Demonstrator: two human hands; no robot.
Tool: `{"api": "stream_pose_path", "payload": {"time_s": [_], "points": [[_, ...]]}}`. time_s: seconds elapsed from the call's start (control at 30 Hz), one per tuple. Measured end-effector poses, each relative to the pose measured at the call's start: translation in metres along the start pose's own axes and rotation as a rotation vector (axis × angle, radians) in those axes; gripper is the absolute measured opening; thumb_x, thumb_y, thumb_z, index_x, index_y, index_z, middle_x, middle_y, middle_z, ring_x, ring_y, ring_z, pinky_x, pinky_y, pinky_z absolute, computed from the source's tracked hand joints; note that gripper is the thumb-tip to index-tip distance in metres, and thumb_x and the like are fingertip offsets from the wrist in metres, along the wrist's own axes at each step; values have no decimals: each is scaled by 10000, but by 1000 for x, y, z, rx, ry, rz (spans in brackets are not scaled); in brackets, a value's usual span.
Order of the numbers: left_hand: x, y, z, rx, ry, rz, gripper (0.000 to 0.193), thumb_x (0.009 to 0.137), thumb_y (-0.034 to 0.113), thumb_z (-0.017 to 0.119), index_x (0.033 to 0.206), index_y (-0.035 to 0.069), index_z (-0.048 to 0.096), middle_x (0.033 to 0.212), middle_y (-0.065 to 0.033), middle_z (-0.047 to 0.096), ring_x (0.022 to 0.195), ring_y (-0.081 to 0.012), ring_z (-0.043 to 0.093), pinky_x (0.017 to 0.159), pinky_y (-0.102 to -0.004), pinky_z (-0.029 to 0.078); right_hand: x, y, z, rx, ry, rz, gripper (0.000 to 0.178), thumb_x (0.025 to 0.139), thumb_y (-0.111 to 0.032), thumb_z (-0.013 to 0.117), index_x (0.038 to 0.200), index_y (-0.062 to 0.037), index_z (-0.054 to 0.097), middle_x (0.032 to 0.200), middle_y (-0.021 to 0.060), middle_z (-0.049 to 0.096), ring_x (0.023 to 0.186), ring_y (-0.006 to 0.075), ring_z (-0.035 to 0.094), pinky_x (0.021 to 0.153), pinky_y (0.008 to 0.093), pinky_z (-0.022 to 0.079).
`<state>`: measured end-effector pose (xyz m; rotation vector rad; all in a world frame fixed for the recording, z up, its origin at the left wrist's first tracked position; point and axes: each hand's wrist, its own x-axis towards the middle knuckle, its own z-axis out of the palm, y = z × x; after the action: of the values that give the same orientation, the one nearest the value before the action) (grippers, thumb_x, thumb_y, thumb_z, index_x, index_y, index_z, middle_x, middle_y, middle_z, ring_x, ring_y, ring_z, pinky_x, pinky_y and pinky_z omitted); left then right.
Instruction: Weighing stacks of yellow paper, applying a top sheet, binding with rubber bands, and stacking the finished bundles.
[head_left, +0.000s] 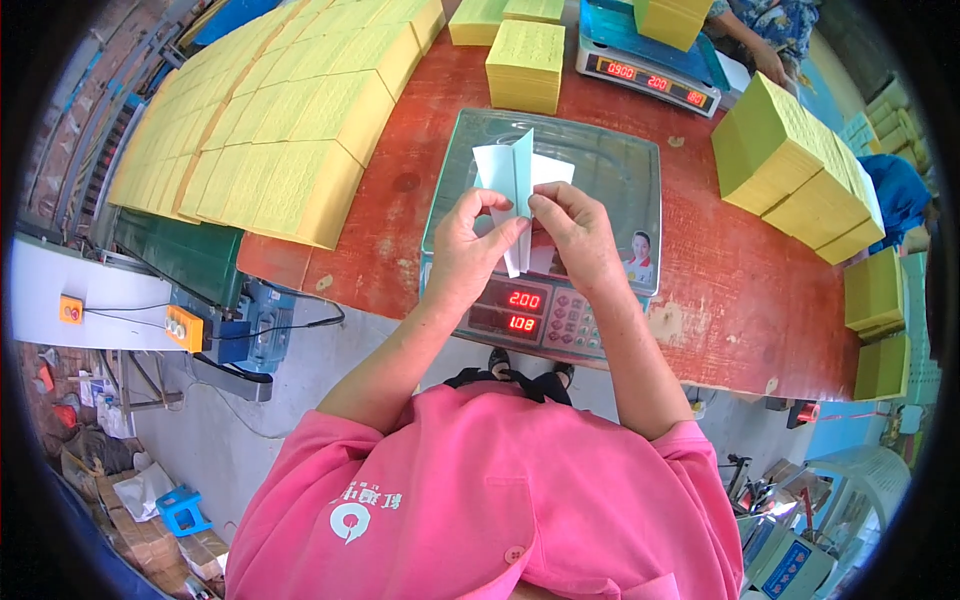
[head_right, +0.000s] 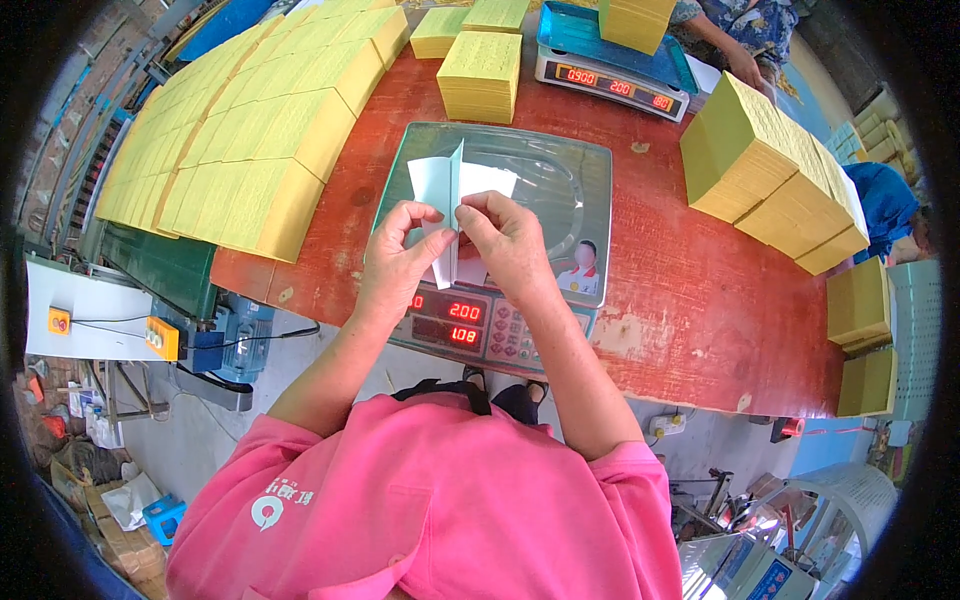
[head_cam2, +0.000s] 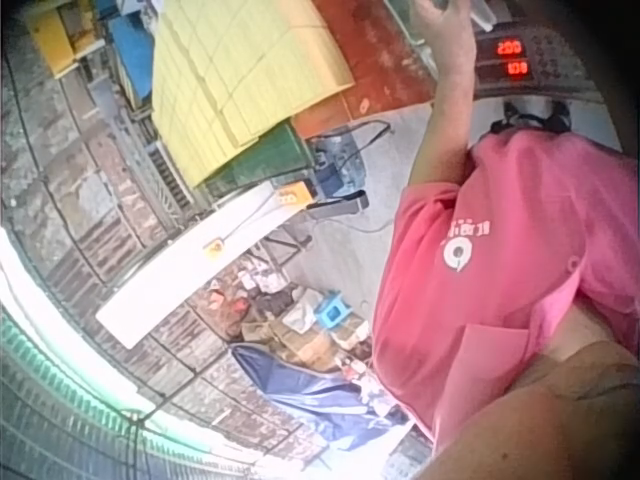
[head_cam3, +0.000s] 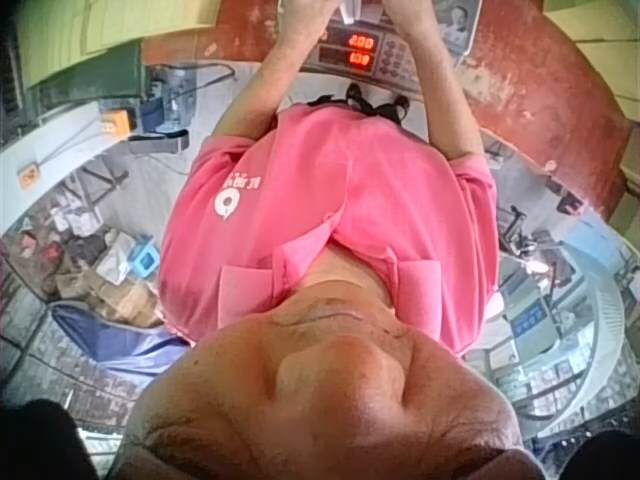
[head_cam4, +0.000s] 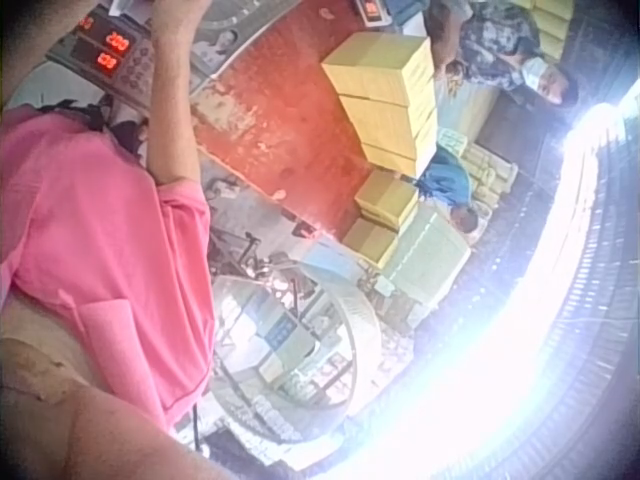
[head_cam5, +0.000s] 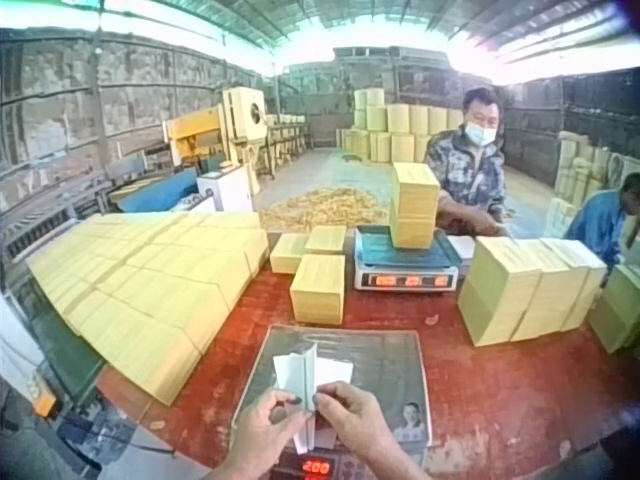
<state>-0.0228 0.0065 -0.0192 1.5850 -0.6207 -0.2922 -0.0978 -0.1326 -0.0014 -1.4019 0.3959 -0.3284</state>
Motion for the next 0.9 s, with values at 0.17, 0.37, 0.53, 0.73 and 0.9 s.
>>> {"api": "stream_pose_path", "payload": {"time_s": [0.17, 0.37, 0.53, 0.73, 0.9], "points": [[0, -1, -1, 10, -16, -14, 242, 864, 176, 738, 1018, 46, 603, 973, -15, 589, 888, -74, 535, 742, -220, 455, 1, 4, -1, -1, 9, 7, 229, 946, -137, 593, 1064, 55, 634, 877, 79, 668, 749, 124, 643, 689, 268, 533], [-1, 0, -1, -3, -8, -21, 247, 867, 180, 738, 1028, 47, 608, 974, -15, 590, 884, -72, 534, 744, -219, 454, 2, 8, -1, 9, 11, -17, 230, 947, -149, 591, 1064, 42, 646, 872, 68, 665, 766, 116, 635, 699, 268, 524], [-1, 7, -1, 9, -15, -13, 249, 871, 196, 734, 1021, 43, 607, 976, -21, 591, 928, -92, 529, 789, -243, 450, 2, 9, -2, -19, 20, -13, 234, 943, -157, 593, 1062, 36, 653, 873, 65, 665, 771, 114, 630, 702, 267, 517], [0, 1, -2, 29, -13, 33, 256, 871, 199, 734, 1019, 37, 602, 972, -21, 588, 922, -92, 528, 781, -240, 452, 1, 8, -1, -2, -2, -12, 240, 953, -164, 597, 1074, 36, 651, 874, 62, 663, 766, 111, 626, 704, 261, 519], [0, 0, 0, -23, -13, -9, 259, 868, 199, 741, 1008, 37, 596, 944, -12, 578, 881, -71, 534, 740, -220, 458, 1, 9, -2, -8, -5, -16, 241, 957, -164, 598, 1083, 35, 651, 877, 60, 662, 768, 106, 621, 701, 259, 522]]}}
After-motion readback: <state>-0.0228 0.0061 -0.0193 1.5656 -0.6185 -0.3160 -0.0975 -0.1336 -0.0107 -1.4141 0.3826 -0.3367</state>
